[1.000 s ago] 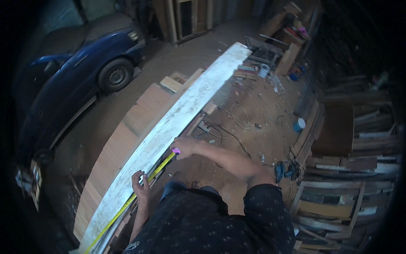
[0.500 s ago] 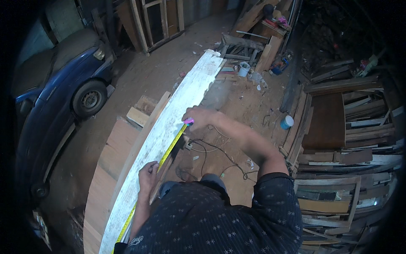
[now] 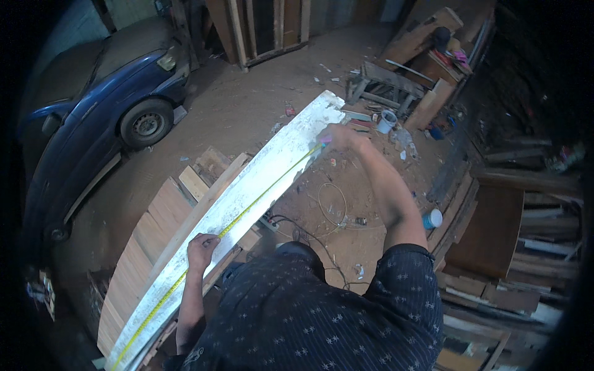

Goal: The person selects long wooden planks from a stack, measures them with a tape measure, and cuts them to size using a circular saw. The person handles the planks one at a time, marking measurements before cutting.

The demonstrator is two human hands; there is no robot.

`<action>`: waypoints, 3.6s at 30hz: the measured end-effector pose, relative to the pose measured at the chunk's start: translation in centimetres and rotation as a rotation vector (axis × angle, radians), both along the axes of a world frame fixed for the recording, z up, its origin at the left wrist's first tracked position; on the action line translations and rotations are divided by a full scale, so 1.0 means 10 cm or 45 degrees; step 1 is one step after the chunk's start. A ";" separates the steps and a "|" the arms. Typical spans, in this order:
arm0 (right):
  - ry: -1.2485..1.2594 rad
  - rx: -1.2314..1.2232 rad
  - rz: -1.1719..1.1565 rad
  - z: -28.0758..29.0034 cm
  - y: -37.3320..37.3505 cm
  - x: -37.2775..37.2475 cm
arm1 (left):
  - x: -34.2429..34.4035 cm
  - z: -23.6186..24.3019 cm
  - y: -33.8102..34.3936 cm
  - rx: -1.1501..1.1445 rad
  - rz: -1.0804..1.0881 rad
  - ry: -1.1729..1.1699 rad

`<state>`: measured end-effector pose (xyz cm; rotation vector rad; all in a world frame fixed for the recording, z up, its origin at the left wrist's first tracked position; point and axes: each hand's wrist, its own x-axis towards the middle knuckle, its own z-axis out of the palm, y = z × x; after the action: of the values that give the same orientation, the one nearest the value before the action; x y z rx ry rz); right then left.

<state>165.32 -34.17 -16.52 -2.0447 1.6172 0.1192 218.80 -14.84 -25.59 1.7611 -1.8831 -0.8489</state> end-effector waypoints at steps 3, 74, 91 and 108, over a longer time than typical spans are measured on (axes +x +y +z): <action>0.016 -0.007 0.081 -0.22 -0.16 -0.07 | -0.27 -0.03 -0.01 0.005 0.146 -0.063; -0.343 0.613 0.949 -0.57 1.37 4.29 | 2.34 -0.73 2.21 -0.655 2.440 1.002; -0.311 0.528 0.990 -0.77 1.69 4.96 | 1.76 -0.63 2.23 -0.168 1.782 -0.639; -0.285 0.041 0.457 -0.52 -0.08 0.74 | 2.06 -1.31 2.35 0.042 1.420 -0.729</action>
<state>172.74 -34.97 -21.76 -2.2155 1.0999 0.0409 239.35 8.69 -38.74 2.7517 -0.7808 0.0655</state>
